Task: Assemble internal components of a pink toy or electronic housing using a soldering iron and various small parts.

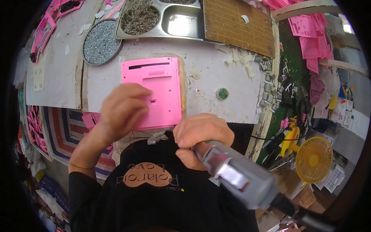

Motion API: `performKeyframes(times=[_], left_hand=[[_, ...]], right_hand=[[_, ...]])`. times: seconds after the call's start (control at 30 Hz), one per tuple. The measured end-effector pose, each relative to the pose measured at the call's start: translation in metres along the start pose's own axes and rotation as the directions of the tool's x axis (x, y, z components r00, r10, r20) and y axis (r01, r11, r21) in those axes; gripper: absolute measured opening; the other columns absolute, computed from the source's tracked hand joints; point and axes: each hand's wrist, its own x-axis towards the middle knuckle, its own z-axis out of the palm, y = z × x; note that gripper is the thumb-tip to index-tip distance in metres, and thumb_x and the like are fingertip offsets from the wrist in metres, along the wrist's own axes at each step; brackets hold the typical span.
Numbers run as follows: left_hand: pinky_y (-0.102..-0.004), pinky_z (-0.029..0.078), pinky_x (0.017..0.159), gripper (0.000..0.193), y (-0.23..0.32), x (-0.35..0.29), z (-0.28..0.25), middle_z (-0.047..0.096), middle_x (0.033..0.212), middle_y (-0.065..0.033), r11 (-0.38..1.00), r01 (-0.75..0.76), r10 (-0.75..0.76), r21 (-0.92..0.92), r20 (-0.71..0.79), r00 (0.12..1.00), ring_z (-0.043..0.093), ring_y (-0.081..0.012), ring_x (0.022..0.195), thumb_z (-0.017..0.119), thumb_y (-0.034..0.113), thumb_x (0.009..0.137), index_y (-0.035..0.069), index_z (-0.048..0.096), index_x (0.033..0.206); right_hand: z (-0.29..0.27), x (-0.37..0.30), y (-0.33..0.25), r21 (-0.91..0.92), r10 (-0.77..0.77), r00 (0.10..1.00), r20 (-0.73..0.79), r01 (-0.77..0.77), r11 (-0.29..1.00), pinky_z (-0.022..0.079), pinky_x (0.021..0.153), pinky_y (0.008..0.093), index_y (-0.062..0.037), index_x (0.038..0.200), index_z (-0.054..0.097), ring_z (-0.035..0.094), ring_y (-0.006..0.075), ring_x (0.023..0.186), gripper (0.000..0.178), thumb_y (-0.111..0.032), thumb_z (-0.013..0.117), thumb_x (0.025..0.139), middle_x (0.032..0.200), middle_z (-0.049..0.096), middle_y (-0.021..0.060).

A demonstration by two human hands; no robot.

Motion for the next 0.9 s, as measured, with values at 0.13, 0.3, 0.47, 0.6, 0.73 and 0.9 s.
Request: performKeyframes(times=[0.13,0.3,0.47,0.6,0.73,0.9], left_hand=[[-0.0470,0.056,0.097,0.021,0.000,-0.005,0.013,0.071,0.113,-0.0130,0.999,-0.033,0.031,0.026,0.076,0.997,0.067,-0.0346,0.115,0.079,0.006,0.078,0.003,0.061,0.087],[-0.0477,0.055,0.102,0.018,-0.001,-0.008,0.015,0.071,0.115,-0.0119,1.000,-0.003,0.000,0.031,0.092,0.996,0.067,-0.0326,0.117,0.078,0.006,0.080,0.003,0.061,0.087],[-0.0484,0.054,0.104,0.018,-0.002,-0.008,0.015,0.071,0.116,-0.0113,1.000,0.002,-0.003,0.012,0.102,0.995,0.067,-0.0324,0.118,0.077,0.007,0.081,0.003,0.061,0.088],[-0.0483,0.054,0.103,0.019,-0.005,-0.010,0.015,0.071,0.116,-0.0111,1.000,0.008,-0.007,-0.002,0.098,0.995,0.067,-0.0317,0.117,0.078,0.007,0.080,0.003,0.062,0.088],[-0.0478,0.055,0.101,0.020,-0.009,-0.011,0.016,0.071,0.116,-0.0113,1.000,-0.002,0.004,-0.027,0.073,0.997,0.067,-0.0314,0.116,0.079,0.006,0.078,0.003,0.062,0.088],[-0.0475,0.056,0.100,0.020,-0.006,-0.013,0.016,0.071,0.114,-0.0123,1.000,0.008,-0.006,-0.027,0.078,0.997,0.068,-0.0319,0.114,0.079,0.006,0.078,0.002,0.064,0.091]], right_hand=[[0.001,0.008,0.002,-0.184,-0.054,0.971,0.232,0.098,0.978,0.056,0.056,0.0377,-0.0022,0.096,0.054,0.061,0.0218,0.052,0.023,-0.001,0.075,0.086,0.064,0.061,0.0071],[-0.003,0.018,-0.002,-0.158,-0.048,0.967,0.250,0.089,0.983,0.054,0.053,0.0366,-0.0044,0.095,0.053,0.059,0.0211,0.050,0.022,-0.006,0.074,0.089,0.063,0.060,0.0055],[0.003,0.035,0.013,-0.088,-0.072,0.974,0.213,0.093,0.992,0.051,0.050,0.0340,-0.0048,0.095,0.055,0.057,0.0214,0.049,0.017,-0.006,0.072,0.091,0.062,0.059,0.0063],[0.007,0.040,0.025,-0.163,-0.096,0.955,0.280,0.145,0.976,0.051,0.049,0.0352,-0.0025,0.093,0.055,0.057,0.0229,0.049,0.017,-0.004,0.072,0.089,0.062,0.058,0.0090],[0.003,0.050,0.020,-0.070,-0.083,0.958,0.276,0.106,0.992,0.052,0.049,0.0351,-0.0027,0.088,0.057,0.058,0.0231,0.049,0.018,0.002,0.074,0.083,0.062,0.058,0.0070],[-0.012,0.073,0.033,-0.188,-0.124,0.974,0.190,0.161,0.969,0.053,0.049,0.0348,-0.0014,0.086,0.059,0.060,0.0229,0.050,0.018,0.006,0.074,0.078,0.062,0.059,0.0084]])
